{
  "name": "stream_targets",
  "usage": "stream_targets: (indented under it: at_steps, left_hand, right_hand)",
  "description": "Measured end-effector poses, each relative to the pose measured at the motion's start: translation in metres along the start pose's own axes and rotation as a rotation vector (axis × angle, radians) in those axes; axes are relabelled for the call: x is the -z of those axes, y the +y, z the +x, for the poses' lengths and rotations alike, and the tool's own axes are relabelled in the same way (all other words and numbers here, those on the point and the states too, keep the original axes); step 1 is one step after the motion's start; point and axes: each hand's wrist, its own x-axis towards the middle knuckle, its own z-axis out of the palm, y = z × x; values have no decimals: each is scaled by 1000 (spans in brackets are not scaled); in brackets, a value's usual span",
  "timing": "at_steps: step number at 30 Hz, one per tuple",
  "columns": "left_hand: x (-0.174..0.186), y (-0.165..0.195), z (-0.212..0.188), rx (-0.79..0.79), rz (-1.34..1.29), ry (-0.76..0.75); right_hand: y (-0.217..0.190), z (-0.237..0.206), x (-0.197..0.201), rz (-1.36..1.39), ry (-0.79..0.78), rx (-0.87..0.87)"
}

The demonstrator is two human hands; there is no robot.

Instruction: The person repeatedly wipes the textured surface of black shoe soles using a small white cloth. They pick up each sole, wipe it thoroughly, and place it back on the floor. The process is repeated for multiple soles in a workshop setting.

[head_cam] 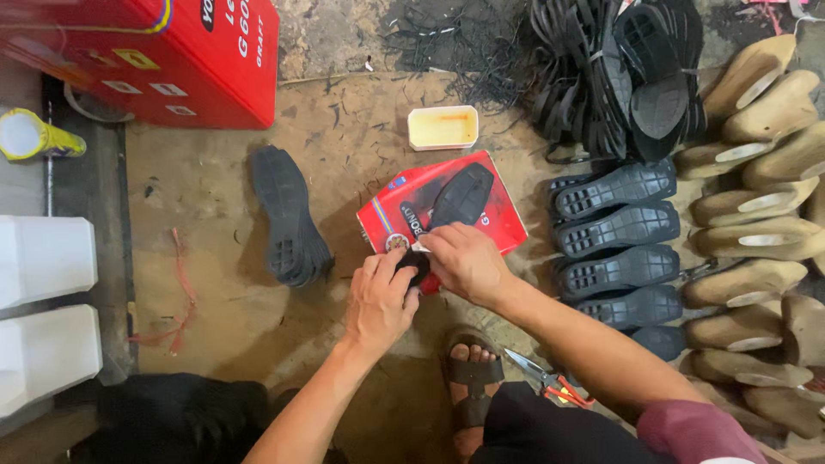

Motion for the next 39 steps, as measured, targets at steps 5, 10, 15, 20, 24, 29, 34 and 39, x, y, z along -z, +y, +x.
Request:
stream_targets:
  at_steps: [5,10,15,20,24,29,34,39]
  left_hand:
    - [-1,-3,-1,5,-22,4]
    - [0,-3,-1,-1,-23,28]
    - [3,-2,0,25,-37,-9]
    - [5,-3,3,7,-74,30]
    - [4,-5,3,48,-131,3]
    - [2,-5,3,55,-140,14]
    - [2,-4,4,59,-130,23]
    - [3,-4,6,57,-130,24]
  right_hand:
    - [38,14,25,-186,0,-417]
    - [27,21,26,-155,4,-1]
    - [60,49,37,-83,89,-148]
    - [134,75,36,-14,-36,-367]
    - [143,90,18,-71,-138,-325]
    - [144,108,7,-182,-206,-295]
    - [147,116,1,-265,-264,-246]
    - [145,119,-3,-323,-314,-267]
